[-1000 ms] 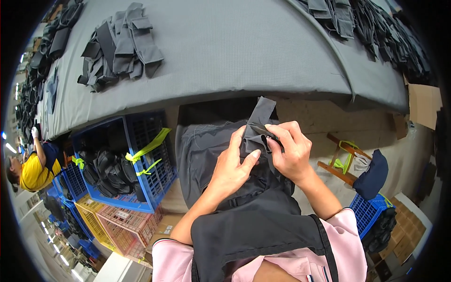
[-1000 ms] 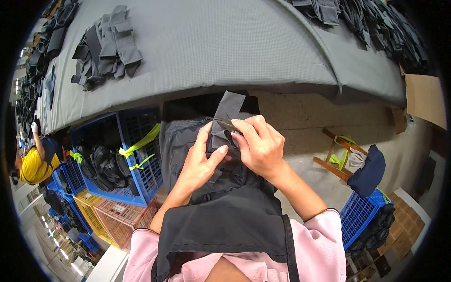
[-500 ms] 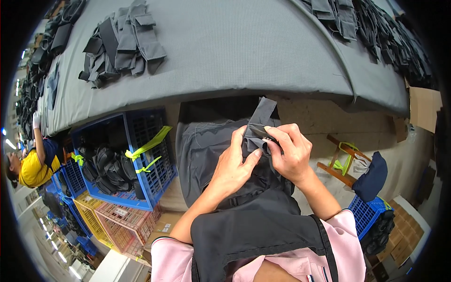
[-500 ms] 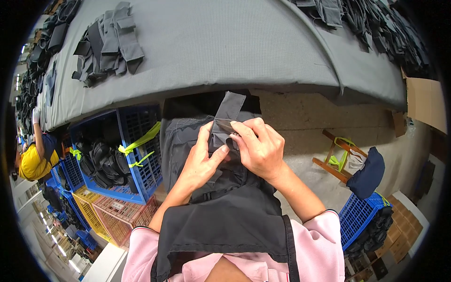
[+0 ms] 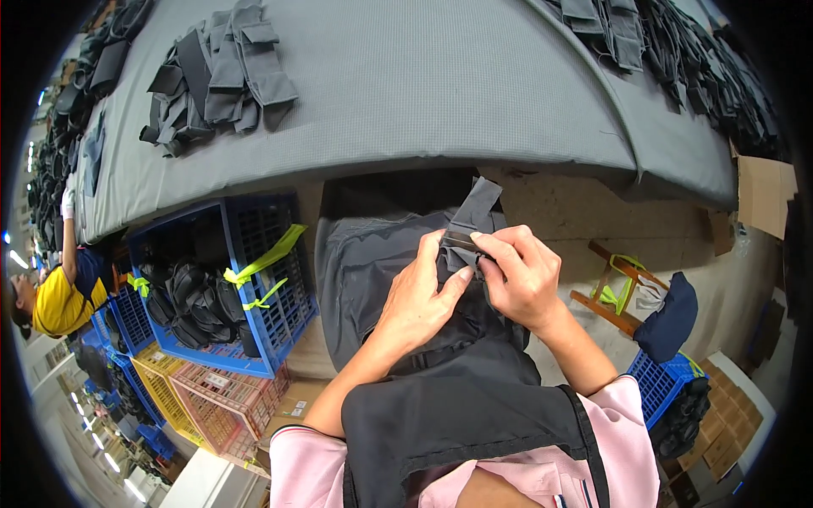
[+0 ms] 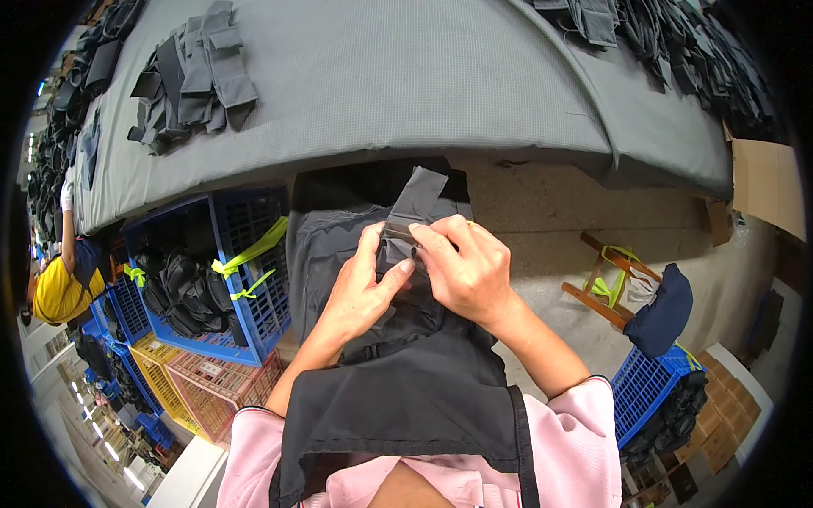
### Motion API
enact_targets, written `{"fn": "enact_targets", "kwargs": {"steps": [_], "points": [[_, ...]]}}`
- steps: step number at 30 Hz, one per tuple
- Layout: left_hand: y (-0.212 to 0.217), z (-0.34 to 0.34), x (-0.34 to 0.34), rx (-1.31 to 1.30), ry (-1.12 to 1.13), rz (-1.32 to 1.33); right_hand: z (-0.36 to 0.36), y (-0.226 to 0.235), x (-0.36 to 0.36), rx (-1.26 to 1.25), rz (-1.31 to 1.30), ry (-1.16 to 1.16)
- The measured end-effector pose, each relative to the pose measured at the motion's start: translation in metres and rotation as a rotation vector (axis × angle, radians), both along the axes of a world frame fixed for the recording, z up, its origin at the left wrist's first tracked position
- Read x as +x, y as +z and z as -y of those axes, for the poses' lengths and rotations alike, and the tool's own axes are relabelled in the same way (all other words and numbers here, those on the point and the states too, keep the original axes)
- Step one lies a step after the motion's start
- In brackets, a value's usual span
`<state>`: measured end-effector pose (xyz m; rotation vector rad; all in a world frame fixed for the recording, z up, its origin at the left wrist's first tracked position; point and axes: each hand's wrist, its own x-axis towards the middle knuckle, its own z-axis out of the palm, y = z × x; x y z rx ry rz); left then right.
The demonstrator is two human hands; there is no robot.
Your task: Manually assembling and trimming fabric straps or components using small cutters.
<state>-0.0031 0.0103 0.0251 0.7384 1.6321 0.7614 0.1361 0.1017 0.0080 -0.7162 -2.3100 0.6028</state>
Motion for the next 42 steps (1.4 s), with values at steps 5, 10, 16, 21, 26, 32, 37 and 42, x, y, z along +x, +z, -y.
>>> {"fn": "enact_targets", "kwargs": {"steps": [5,10,16,21,26,32,37,42], "points": [[0.002,-0.001,0.001,0.006,-0.007,0.004,0.0,0.001,0.0,0.017,0.011,-0.013],[-0.001,0.0,0.001,0.011,-0.029,-0.026,0.0,0.004,-0.003,-0.185,-0.024,-0.082],[0.004,-0.002,0.001,-0.031,-0.036,0.004,0.0,0.002,-0.003,-0.16,-0.035,-0.094],[-0.001,0.001,0.002,-0.044,0.002,0.037,0.002,-0.005,-0.003,-0.001,0.013,-0.082],[-0.009,0.002,0.001,0.022,0.113,0.182,-0.002,0.004,-0.008,-0.355,-0.143,-0.16],[-0.023,-0.005,-0.016,0.168,0.449,0.715,-0.01,-0.003,-0.002,-0.962,-0.369,-0.243],[-0.03,-0.007,-0.03,0.238,0.607,0.836,0.017,-0.004,0.016,-0.777,-0.111,0.008],[-0.025,-0.011,-0.034,0.249,0.654,0.824,0.022,0.005,0.008,-0.659,-0.02,-0.029]]}}
